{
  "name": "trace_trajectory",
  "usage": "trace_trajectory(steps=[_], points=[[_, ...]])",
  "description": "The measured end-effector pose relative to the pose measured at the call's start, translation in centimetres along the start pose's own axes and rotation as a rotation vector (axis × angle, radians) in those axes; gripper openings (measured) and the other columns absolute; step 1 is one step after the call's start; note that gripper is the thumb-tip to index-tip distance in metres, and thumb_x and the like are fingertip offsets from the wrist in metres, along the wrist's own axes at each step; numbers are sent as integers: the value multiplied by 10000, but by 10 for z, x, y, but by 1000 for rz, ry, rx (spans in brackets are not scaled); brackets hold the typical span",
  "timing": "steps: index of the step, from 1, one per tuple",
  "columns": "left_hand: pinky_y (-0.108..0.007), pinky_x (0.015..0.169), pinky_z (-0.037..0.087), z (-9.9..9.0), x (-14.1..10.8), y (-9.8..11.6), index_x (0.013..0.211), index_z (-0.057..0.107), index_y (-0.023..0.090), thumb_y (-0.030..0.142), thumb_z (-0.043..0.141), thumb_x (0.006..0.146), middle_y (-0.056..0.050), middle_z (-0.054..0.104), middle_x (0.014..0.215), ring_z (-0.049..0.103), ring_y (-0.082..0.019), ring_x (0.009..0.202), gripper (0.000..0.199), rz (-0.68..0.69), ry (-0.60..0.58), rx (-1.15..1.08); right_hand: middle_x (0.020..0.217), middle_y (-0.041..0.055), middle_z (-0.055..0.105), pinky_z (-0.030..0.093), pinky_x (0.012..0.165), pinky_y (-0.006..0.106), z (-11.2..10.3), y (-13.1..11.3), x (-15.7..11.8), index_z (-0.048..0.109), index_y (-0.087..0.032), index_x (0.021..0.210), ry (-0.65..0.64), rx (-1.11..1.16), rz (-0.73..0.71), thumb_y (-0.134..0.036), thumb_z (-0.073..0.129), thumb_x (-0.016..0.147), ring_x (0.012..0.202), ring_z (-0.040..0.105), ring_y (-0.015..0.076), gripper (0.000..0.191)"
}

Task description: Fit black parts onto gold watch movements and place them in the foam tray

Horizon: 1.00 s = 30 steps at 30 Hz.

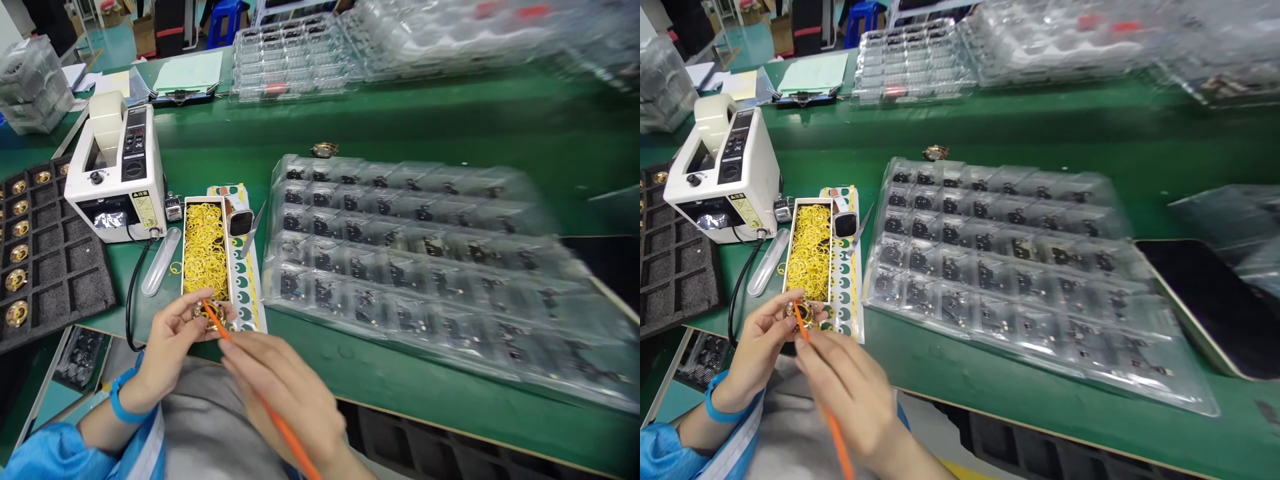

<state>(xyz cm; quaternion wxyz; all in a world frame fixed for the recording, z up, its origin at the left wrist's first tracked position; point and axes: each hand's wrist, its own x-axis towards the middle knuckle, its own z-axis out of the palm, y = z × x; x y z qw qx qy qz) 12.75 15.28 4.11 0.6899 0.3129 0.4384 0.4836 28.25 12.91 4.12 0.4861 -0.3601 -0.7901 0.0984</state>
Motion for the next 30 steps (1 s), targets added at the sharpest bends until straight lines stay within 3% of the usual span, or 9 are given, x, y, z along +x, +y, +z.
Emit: trace_trajectory(steps=[3,6,11,14,19,22,25,30], points=[[-282,675,635,0,3,0,1032,737,158,316,852,719,-68,793,862,768,-221,769,369,-49,31,10,885,70,741,599,706,348,-13,2,3,669,-206,1144,142,186,222,-5,568,888,830,706,206,341],[-227,568,607,2,4,1,944,729,141,297,861,689,-61,785,762,756,-193,651,327,-57,25,37,901,59,729,570,693,365,-18,6,-2,681,-238,1145,267,234,310,-8,575,885,828,693,216,363],[-160,390,482,3,4,0,812,695,132,219,812,674,-44,744,634,725,-189,531,201,6,80,145,959,79,670,544,715,343,-19,9,-9,695,-199,1065,230,141,294,-115,513,960,873,652,204,227],[-150,367,455,4,3,-1,803,702,135,218,757,722,-44,737,617,721,-184,525,128,63,115,179,924,85,635,542,746,329,-17,4,-6,670,-185,948,171,-6,229,-206,414,1029,888,642,195,270],[-222,601,619,9,-2,1,962,745,146,166,709,758,-78,803,868,759,-184,663,209,120,57,266,686,23,633,454,495,239,1,0,-2,621,-147,1050,8,-165,143,-117,457,1004,545,583,125,174],[-226,755,624,13,-7,3,1089,740,141,105,676,758,-88,800,985,772,-208,852,340,177,31,361,745,35,684,500,575,244,12,3,1,622,-156,1022,81,-225,171,-89,565,952,612,643,140,112],[-190,806,603,12,-10,2,1194,711,145,73,613,796,-81,778,1100,761,-190,934,417,228,-12,441,798,38,708,527,643,239,16,5,3,618,-168,979,109,-193,228,-80,581,939,682,678,143,104],[-168,913,560,4,-13,-4,1290,665,214,-1,545,809,-25,724,1246,720,-163,1071,540,319,-99,552,754,25,673,475,519,208,15,8,6,614,-170,904,62,-124,327,-87,568,924,618,637,122,97]])
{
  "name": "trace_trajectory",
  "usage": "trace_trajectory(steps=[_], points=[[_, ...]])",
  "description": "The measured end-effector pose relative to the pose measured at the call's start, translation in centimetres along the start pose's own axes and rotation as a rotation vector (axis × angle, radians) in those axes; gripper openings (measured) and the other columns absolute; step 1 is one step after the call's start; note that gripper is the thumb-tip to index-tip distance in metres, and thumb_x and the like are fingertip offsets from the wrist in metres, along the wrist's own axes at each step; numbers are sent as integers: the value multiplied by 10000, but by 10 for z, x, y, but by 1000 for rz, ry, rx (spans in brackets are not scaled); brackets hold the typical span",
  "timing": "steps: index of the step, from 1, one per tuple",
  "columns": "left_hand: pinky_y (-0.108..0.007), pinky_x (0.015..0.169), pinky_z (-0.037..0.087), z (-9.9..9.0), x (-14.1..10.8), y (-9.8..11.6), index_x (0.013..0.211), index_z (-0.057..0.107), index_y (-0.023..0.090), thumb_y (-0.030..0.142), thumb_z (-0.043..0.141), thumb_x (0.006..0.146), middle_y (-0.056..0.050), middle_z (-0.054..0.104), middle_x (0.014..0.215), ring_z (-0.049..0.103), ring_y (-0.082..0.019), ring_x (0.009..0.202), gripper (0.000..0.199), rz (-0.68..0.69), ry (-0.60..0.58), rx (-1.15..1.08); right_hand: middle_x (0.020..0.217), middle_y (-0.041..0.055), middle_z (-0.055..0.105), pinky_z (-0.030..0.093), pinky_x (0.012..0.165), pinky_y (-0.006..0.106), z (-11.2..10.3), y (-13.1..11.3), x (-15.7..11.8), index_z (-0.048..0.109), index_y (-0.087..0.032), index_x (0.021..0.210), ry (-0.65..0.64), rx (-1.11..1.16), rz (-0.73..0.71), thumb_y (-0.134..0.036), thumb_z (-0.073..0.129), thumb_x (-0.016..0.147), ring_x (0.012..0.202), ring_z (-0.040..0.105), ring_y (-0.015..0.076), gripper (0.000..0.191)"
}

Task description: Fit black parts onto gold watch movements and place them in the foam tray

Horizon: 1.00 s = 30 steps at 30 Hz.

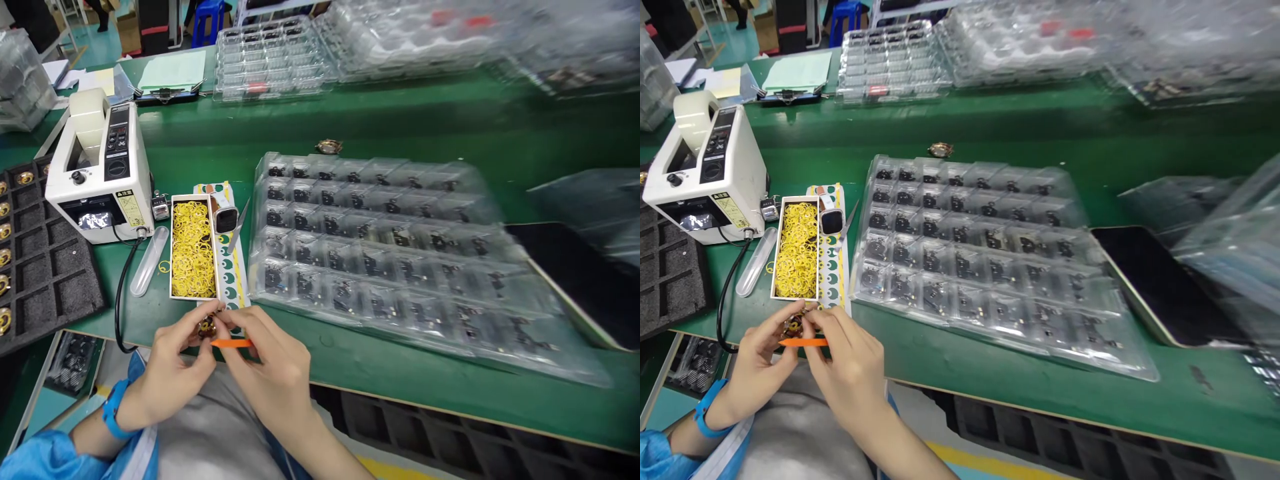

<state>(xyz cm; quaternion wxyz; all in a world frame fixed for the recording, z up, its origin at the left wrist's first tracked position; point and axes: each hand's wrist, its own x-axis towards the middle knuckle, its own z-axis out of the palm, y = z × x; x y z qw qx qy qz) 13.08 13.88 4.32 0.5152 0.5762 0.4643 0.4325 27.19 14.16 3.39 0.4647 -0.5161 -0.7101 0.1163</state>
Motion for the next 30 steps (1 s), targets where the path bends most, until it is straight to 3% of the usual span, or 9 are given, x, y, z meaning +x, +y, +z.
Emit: trace_trajectory(steps=[5,8,10,14,17,20,24,27,30], points=[[-174,918,563,-1,2,-3,1263,674,210,4,564,820,-30,735,1224,728,-162,1052,500,-36,15,2,638,-27,576,420,496,193,-4,0,6,551,-194,744,-81,215,30,-69,563,853,535,535,93,166],[-191,914,574,-2,6,-2,1213,686,202,35,580,838,-38,748,1196,725,-167,1061,425,-85,91,-116,596,-51,517,383,481,189,-14,-5,12,505,-206,692,-211,485,100,-80,546,817,505,479,83,182],[-215,898,591,-5,9,-1,1182,692,201,60,611,840,-49,753,1181,723,-181,1071,379,-117,130,-232,583,-48,489,364,473,204,-20,-5,19,496,-210,687,-219,555,135,-115,536,834,501,464,93,179],[-230,771,637,-17,11,0,1069,737,188,166,740,814,-63,797,1009,762,-210,953,256,-188,198,-403,614,-26,504,342,497,230,-10,8,34,480,-210,699,-167,256,104,-181,507,927,527,471,111,232],[-228,686,646,-24,8,1,990,767,177,268,808,786,-70,807,908,780,-219,841,227,-251,232,-442,664,14,553,338,516,260,7,17,40,496,-204,723,-247,-128,-3,-175,437,963,564,506,146,248],[-229,618,644,-27,7,3,900,782,163,346,854,735,-81,806,832,783,-232,764,256,-299,281,-453,733,40,601,363,521,266,8,19,38,547,-192,802,-294,-245,-60,-93,405,913,607,555,170,205],[-239,576,639,-28,13,8,832,789,156,400,881,687,-89,799,772,780,-250,725,298,-337,309,-463,862,46,655,470,626,251,-32,42,36,603,-197,930,-241,-267,-20,-100,452,891,742,637,167,183],[-225,560,627,-31,19,9,828,796,162,395,886,679,-88,799,778,779,-250,735,291,-374,299,-455,887,63,670,485,701,302,-86,93,45,653,-204,886,-72,-465,122,-201,538,872,815,647,205,117],[-254,548,632,-34,23,8,841,800,158,409,893,659,-95,799,789,777,-272,735,324,-411,277,-446,841,104,659,400,579,322,-142,151,60,708,-175,859,-11,-604,247,-228,536,859,722,611,235,180]])
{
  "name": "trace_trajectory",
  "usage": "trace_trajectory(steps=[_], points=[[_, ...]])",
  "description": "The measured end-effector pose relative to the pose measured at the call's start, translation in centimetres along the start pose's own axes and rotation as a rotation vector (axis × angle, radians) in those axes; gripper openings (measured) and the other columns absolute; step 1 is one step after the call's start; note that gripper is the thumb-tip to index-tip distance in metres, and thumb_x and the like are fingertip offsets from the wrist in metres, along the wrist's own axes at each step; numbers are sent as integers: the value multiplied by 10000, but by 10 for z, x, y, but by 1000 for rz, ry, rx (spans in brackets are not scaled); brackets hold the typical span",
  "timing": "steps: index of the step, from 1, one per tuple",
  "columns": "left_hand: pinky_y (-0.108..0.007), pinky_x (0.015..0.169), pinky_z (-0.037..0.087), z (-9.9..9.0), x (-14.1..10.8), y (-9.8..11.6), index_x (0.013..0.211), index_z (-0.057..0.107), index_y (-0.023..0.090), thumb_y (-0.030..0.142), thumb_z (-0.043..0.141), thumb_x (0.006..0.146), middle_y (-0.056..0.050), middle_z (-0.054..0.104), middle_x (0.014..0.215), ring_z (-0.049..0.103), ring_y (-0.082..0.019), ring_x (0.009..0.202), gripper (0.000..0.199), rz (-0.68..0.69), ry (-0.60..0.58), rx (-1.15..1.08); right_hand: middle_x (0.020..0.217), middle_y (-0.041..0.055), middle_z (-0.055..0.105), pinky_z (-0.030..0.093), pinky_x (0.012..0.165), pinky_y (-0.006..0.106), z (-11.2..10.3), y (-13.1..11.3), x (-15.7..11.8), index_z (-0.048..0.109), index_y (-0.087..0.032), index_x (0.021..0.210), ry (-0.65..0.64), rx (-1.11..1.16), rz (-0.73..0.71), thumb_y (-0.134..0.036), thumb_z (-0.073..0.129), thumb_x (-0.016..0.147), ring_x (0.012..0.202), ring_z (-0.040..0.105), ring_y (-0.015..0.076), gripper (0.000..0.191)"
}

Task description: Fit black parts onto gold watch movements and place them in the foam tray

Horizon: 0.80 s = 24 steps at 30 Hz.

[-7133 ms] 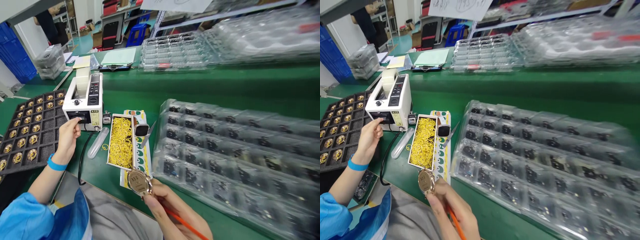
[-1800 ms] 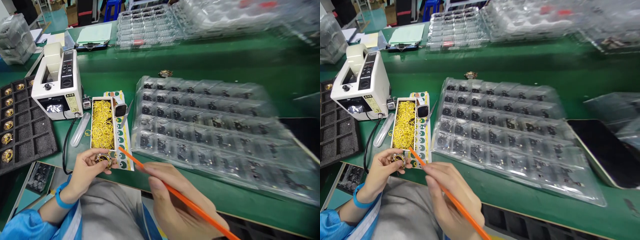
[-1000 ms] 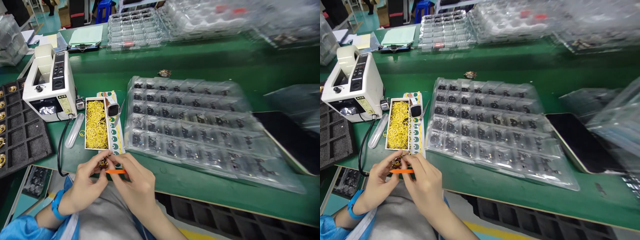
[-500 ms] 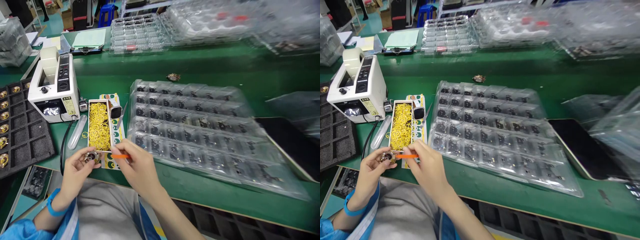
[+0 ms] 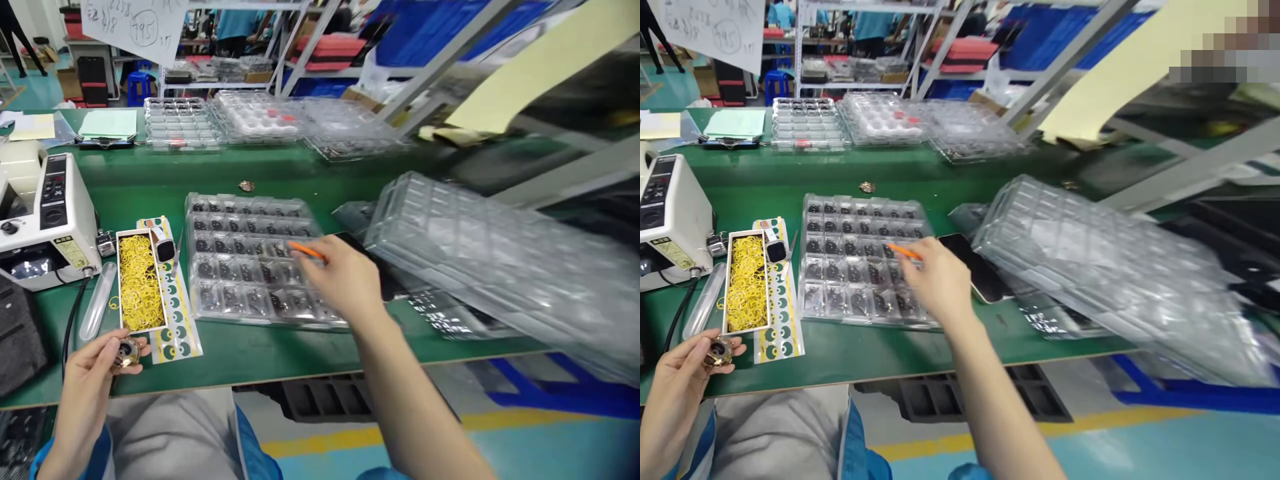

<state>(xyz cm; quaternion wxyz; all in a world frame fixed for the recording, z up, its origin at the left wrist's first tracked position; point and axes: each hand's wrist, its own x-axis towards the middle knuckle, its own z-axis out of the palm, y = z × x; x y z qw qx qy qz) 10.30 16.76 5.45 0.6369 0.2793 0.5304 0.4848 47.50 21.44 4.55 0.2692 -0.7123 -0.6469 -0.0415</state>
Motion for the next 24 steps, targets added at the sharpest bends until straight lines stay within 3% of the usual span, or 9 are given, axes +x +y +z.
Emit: trace_trajectory(steps=[2,5,8,10,14,16,19,21,24], points=[[-270,550,636,-1,2,-1,867,803,159,426,887,662,-95,798,794,775,-278,726,347,-18,-12,-1,815,96,666,370,542,314,-5,36,20,735,-175,793,-82,-34,14,-225,582,817,647,586,212,163],[-255,614,639,0,2,-1,956,799,168,419,860,710,-98,802,876,776,-255,765,356,-47,-64,10,775,51,683,402,551,299,-4,62,42,771,-212,741,-253,-21,-38,-176,684,731,605,584,174,95],[-250,686,636,3,-1,-2,1047,781,179,366,822,773,-99,798,967,771,-241,846,335,-65,-107,8,746,33,686,393,541,289,-1,68,51,764,-219,674,-343,1,-98,-172,764,686,600,589,161,49],[-268,733,636,4,-4,-2,1101,763,186,326,789,808,-98,795,1002,766,-239,887,326,-66,-121,-21,770,34,690,382,556,291,-1,69,51,765,-206,691,-351,25,-145,-258,740,755,670,622,173,85],[-339,863,617,4,-8,-6,1266,682,209,256,711,855,-106,772,1108,746,-251,993,414,-84,-197,-85,825,50,688,374,561,303,-4,64,38,757,-203,771,-239,77,-207,-373,596,897,783,655,199,265],[-366,909,600,3,-9,-8,1304,657,222,251,692,868,-110,757,1153,727,-267,1055,438,-96,-244,-91,782,64,670,380,538,316,-6,47,25,719,-226,721,-103,133,-188,-366,628,894,739,646,213,240],[-400,966,573,5,-9,-9,1305,659,230,303,716,864,-121,736,1201,701,-290,1113,451,-87,-303,-67,836,70,692,484,656,362,-9,-8,-5,711,-274,805,103,348,-134,-341,622,917,815,668,234,158],[-416,994,557,9,-10,-10,1320,651,234,367,731,854,-126,712,1250,693,-298,1126,491,-53,-322,-31,837,51,702,516,667,347,-9,-58,-30,704,-289,825,117,448,-142,-313,608,940,775,667,199,151],[-421,1011,547,14,-13,-9,1351,627,243,436,722,856,-120,663,1336,678,-300,1153,540,-10,-338,46,802,36,679,538,633,316,-6,-126,-60,702,-259,772,-37,804,-100,-211,659,885,739,655,189,130]])
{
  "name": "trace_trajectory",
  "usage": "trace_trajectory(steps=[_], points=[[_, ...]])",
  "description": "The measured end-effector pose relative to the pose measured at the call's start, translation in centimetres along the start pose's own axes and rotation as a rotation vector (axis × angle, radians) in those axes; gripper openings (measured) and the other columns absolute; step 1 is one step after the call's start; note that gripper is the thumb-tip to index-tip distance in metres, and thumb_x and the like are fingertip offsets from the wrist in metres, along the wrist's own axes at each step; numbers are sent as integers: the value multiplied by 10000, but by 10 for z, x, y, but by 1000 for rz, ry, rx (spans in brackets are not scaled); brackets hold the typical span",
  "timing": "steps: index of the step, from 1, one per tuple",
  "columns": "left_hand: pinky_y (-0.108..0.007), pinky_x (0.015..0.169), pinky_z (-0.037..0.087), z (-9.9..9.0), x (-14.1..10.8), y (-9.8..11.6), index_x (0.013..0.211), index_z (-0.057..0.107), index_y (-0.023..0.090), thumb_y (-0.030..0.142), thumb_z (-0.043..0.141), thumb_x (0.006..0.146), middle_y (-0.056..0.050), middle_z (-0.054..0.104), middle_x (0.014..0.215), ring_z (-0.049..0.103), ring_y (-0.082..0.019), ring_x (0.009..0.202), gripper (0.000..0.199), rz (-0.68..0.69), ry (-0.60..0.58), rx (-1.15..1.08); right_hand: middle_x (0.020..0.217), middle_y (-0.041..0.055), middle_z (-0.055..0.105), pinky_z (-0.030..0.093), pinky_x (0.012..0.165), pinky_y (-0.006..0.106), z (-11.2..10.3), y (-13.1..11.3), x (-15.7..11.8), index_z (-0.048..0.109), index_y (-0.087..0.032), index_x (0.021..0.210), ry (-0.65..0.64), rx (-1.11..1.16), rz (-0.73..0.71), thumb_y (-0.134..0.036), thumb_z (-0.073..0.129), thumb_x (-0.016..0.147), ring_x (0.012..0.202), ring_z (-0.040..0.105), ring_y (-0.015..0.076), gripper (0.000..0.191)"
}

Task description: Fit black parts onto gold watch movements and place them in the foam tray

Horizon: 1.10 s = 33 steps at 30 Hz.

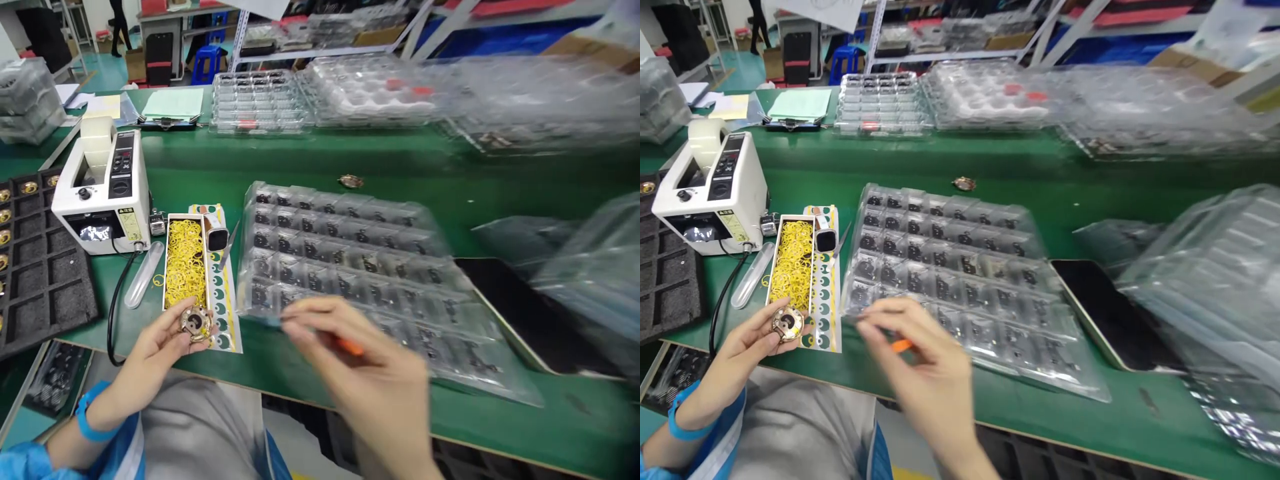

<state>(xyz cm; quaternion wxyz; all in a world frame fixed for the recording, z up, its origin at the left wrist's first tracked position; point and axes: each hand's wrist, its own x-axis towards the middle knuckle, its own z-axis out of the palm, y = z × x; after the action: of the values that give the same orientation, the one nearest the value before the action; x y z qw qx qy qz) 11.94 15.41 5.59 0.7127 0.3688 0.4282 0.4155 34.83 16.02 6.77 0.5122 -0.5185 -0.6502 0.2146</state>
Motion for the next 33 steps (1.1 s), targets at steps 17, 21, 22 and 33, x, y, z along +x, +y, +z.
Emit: trace_trajectory(steps=[17,21,22,33], points=[[-364,1016,557,5,-13,0,1385,554,371,302,588,971,-5,662,1349,654,-234,1195,421,123,-71,141,810,40,680,567,671,269,50,-21,-5,717,-214,694,-231,293,262,-218,695,812,734,661,167,120],[-305,1014,548,5,-14,-1,1417,517,373,280,573,981,1,650,1368,693,-196,1126,450,139,-65,199,824,36,670,565,689,265,53,-21,-6,719,-217,709,-197,250,232,-204,698,816,759,656,163,110],[-299,1011,548,5,-14,-1,1423,514,366,279,572,982,-2,651,1366,700,-192,1111,453,139,-65,205,826,34,669,563,689,263,53,-21,-6,720,-219,712,-192,244,229,-201,694,818,760,654,159,110],[-311,1037,531,7,-12,-4,1406,568,272,299,583,970,-40,599,1427,612,-247,1258,437,139,-45,181,837,19,686,574,683,251,60,-21,-9,708,-218,735,-141,160,142,-127,677,819,781,679,153,128]])
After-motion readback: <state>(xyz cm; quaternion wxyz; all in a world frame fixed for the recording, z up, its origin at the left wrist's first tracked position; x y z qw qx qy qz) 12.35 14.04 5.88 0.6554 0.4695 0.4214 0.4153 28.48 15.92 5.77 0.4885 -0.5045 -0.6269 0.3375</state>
